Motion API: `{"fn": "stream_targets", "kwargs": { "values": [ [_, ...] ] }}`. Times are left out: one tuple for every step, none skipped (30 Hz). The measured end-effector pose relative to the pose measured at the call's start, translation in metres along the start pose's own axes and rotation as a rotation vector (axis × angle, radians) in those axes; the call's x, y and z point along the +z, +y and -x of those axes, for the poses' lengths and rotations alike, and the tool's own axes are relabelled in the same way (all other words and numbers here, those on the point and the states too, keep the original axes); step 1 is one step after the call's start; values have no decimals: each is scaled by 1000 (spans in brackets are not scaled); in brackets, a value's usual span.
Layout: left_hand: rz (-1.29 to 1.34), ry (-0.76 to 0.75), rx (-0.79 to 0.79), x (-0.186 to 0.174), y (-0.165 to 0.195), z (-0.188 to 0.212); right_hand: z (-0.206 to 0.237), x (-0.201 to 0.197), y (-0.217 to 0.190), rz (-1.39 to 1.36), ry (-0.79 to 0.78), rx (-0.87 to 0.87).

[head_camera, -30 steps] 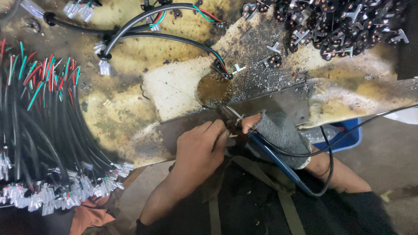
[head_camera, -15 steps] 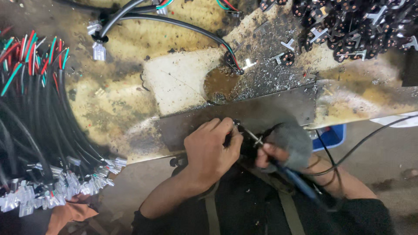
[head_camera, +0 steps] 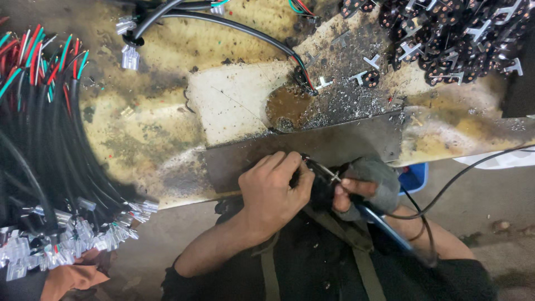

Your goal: The person uses a soldering iron to attach small metal connectors to the ends of multi-colored wires. They repeatedly pick up a wire, apply solder to the connector, and place the finished unit on the work surface.

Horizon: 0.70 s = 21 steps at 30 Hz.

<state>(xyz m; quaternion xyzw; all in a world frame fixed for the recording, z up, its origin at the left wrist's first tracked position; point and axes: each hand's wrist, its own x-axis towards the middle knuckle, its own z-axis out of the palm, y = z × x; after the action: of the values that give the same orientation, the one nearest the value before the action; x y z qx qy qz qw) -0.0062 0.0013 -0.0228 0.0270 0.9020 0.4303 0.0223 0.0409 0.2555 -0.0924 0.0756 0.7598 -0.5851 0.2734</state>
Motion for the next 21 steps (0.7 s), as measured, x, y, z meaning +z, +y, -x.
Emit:
{"fn": "stream_targets", "kwargs": {
  "values": [
    [6, -1, 4, 0, 0, 0, -1, -1, 2, -10, -40, -36],
    [11, 0, 13, 0, 0, 0, -4, -2, 5, -19, -78, -77],
    [15, 4, 15, -1, 0, 0, -6, -4, 7, -346, -157, 92],
    [8, 0, 5, -1, 1, 0, -10, -5, 10, -674, -235, 272],
    [1, -6, 0, -2, 1, 0, -11, -5, 13, -1004, -305, 453],
    [-4, -9, 0, -2, 2, 0, -14, -5, 14, -562, -173, -48],
    [-12, -27, 4, -3, 2, 0, -14, -2, 16, -95, -37, -522],
    [-21, -49, 4, -3, 2, 0, -12, 0, 17, 395, 97, -966],
    [-31, -67, 1, -4, 3, 0, -12, 2, 17, 340, 169, -769],
    [-35, -85, -21, -4, 3, 0, -9, 5, 16, 283, 224, -566],
    [-43, -103, -41, -4, 3, 0, -8, 4, 15, 226, 273, -363],
    [-50, -120, -53, -4, 3, 0, -7, 5, 13, 297, 112, -387],
    [-53, -116, -50, -4, 3, 0, -5, 3, 10, 369, -49, -406],
    [-53, -116, -48, -3, 3, 0, -4, 0, 7, 441, -210, -414],
    [-51, -116, -45, -3, 3, 0, -1, 1, 4, 283, -108, -309],
    [-55, -113, -38, -3, 3, -1, 1, 1, 1, 126, -11, -208],
    [-59, -107, -37, -3, 3, 0, 1, 2, -1, -31, 80, -105],
    [-66, -104, -36, -3, 4, 0, 2, 2, -2, -137, -6, 28],
    [-63, -100, -31, -4, 4, 0, 2, 3, -4, -242, -88, 159],
    [-60, -96, -21, -4, 4, 1, 2, 4, -4, -348, -166, 288],
    [-56, -89, -9, -4, 4, 0, 2, 4, -4, -168, -43, 200]
  ]
}}
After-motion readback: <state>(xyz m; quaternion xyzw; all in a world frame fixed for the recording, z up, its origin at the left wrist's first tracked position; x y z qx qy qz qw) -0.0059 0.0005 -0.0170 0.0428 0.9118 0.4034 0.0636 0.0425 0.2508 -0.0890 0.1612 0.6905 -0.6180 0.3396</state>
